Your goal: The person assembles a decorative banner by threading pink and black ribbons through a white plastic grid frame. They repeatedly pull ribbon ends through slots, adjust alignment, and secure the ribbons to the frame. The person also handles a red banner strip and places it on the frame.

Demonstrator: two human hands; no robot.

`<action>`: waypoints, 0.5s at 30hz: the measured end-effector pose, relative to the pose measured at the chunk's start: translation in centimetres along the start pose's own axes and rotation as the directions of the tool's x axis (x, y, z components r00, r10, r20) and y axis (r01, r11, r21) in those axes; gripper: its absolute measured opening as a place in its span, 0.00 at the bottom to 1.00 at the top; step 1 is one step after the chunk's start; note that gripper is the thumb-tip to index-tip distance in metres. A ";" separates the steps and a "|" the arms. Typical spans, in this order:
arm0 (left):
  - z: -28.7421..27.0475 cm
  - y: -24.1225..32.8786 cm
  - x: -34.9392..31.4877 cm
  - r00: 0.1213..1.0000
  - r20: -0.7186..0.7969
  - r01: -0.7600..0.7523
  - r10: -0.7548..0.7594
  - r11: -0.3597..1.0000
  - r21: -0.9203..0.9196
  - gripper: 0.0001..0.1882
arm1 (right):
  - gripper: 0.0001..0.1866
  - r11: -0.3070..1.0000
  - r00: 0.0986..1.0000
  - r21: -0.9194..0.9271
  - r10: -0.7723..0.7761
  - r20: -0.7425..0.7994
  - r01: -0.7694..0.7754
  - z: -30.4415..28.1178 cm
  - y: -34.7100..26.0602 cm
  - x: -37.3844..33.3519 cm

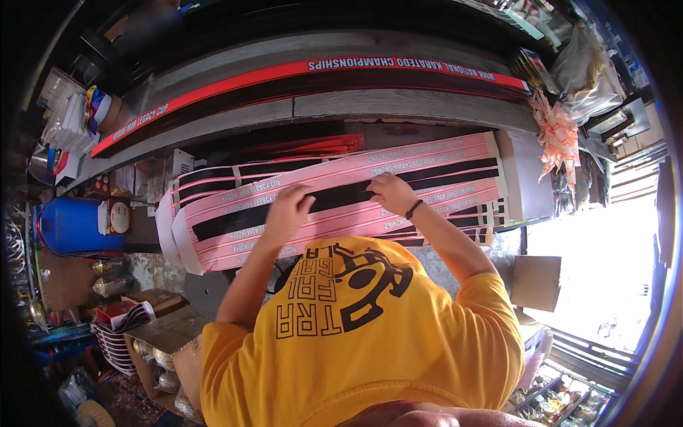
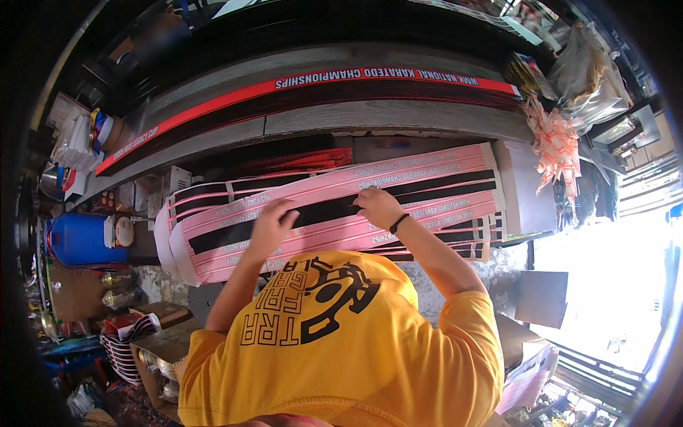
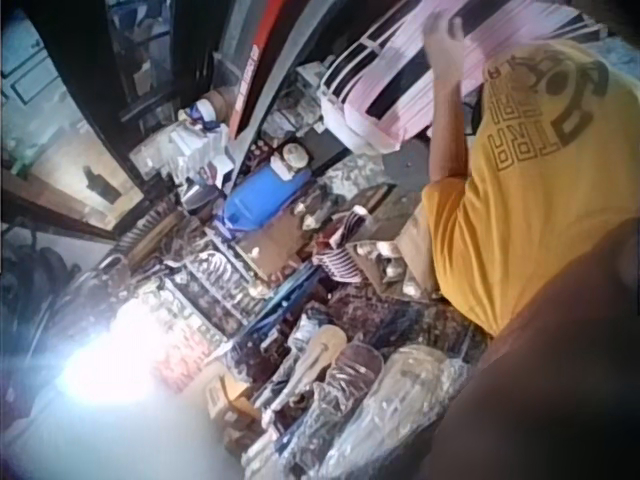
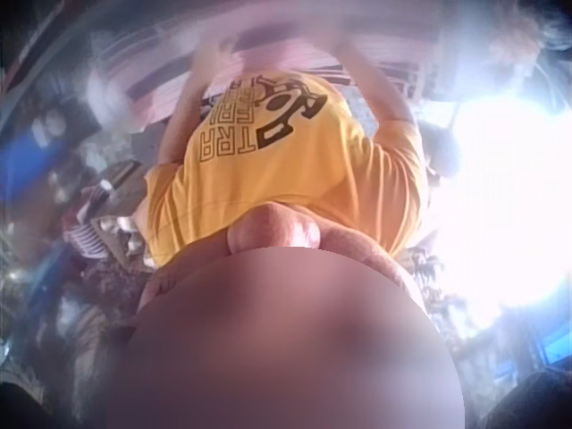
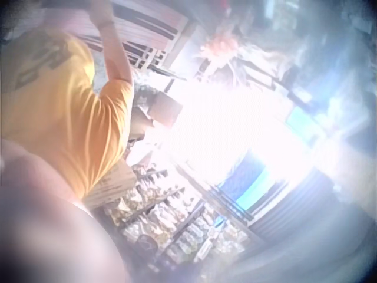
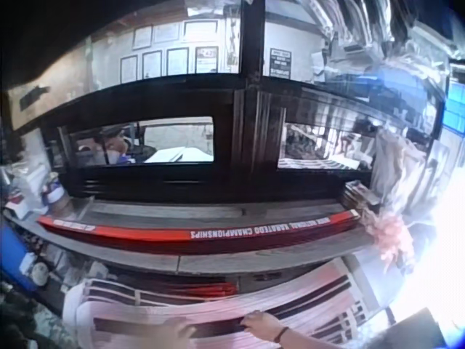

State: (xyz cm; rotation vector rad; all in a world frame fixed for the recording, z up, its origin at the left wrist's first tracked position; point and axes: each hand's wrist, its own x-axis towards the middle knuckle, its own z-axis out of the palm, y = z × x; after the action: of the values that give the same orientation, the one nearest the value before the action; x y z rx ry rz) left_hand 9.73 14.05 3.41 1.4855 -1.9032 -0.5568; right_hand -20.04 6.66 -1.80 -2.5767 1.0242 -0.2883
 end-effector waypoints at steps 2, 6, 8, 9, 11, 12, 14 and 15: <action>2.8 -0.3 -0.8 1.000 0.023 -0.007 0.008 0.998 -0.059 0.13 | 0.11 0.987 0.989 -0.097 -0.134 -0.054 0.128 1.2 0.9 -0.3; 6.7 -0.7 -1.6 0.993 0.085 -0.078 0.080 0.997 -0.030 0.14 | 0.12 0.917 0.924 -0.264 -0.347 -0.162 0.299 1.7 1.5 -1.3; 8.1 -0.6 -1.6 0.990 0.095 -0.105 0.102 0.994 0.026 0.16 | 0.12 0.914 0.922 -0.277 -0.351 -0.166 0.298 1.7 1.6 -1.3; 8.7 -0.5 -1.5 0.989 0.097 -0.116 0.110 0.992 0.052 0.16 | 0.12 0.912 0.921 -0.283 -0.351 -0.167 0.296 1.7 1.6 -1.4; 9.8 -0.1 -1.3 0.987 0.091 -0.143 0.135 0.985 0.096 0.17 | 0.12 0.898 0.904 -0.307 -0.383 -0.190 0.316 1.8 1.6 -1.5; 10.2 0.0 -1.1 0.984 0.085 -0.169 0.160 0.979 0.113 0.17 | 0.12 0.893 0.896 -0.316 -0.395 -0.204 0.322 1.9 1.6 -1.5; 10.6 0.1 -0.8 0.982 0.087 -0.181 0.170 0.974 0.136 0.17 | 0.11 0.884 0.889 -0.346 -0.401 -0.220 0.313 2.1 1.5 -1.7; 10.7 0.1 -0.7 0.983 0.093 -0.169 0.157 0.976 0.141 0.17 | 0.11 0.880 0.885 -0.360 -0.404 -0.232 0.308 2.2 1.5 -1.7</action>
State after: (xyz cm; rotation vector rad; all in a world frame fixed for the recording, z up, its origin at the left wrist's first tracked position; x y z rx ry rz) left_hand 2.08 14.08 -4.17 1.3987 -2.1472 -0.4133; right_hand -21.50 7.41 -4.52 -3.0864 0.7140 -0.6842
